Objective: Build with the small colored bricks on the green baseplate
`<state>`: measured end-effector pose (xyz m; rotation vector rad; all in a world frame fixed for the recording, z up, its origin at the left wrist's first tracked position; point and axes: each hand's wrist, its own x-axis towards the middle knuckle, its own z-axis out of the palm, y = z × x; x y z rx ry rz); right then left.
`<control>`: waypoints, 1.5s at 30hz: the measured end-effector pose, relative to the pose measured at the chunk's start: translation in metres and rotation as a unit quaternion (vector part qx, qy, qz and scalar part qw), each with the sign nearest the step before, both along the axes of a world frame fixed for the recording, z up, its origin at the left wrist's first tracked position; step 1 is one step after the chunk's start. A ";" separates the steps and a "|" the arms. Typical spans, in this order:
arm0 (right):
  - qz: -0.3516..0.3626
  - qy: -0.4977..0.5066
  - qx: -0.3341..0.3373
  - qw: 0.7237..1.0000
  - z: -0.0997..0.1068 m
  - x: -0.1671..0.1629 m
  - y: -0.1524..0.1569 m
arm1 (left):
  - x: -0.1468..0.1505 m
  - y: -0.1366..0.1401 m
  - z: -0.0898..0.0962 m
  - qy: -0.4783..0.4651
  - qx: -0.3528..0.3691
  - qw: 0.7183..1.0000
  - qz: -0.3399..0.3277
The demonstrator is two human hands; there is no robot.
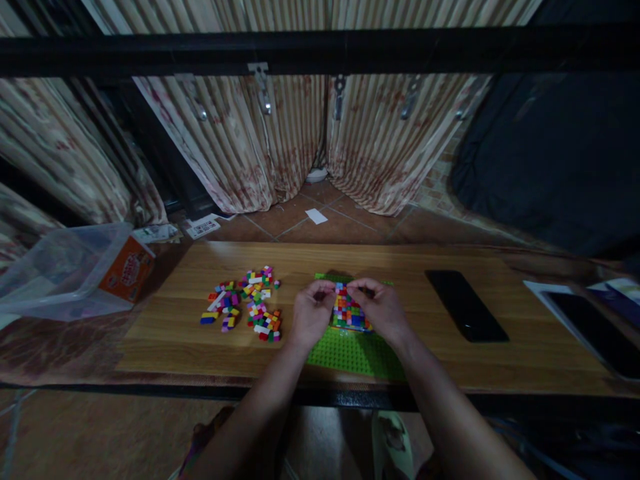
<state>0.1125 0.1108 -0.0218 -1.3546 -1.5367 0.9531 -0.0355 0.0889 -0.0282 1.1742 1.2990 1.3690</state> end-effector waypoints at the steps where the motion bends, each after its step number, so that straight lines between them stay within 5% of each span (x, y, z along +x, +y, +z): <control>1: 0.001 0.001 -0.001 1.000 0.000 0.000 0.000 | 0.000 0.000 0.000 0.002 0.000 1.000 0.001; 34: 0.019 0.015 0.028 0.999 -0.012 -0.002 -0.002 | 0.008 0.014 -0.003 -0.046 -0.030 0.998 0.043; 40: -0.069 0.015 0.034 0.997 -0.008 0.010 -0.002 | -0.005 0.010 0.001 -0.078 -0.059 0.995 0.023; 45: -0.112 -0.061 0.028 0.991 0.000 0.027 -0.006 | -0.016 -0.002 0.003 -0.017 -0.104 0.994 0.000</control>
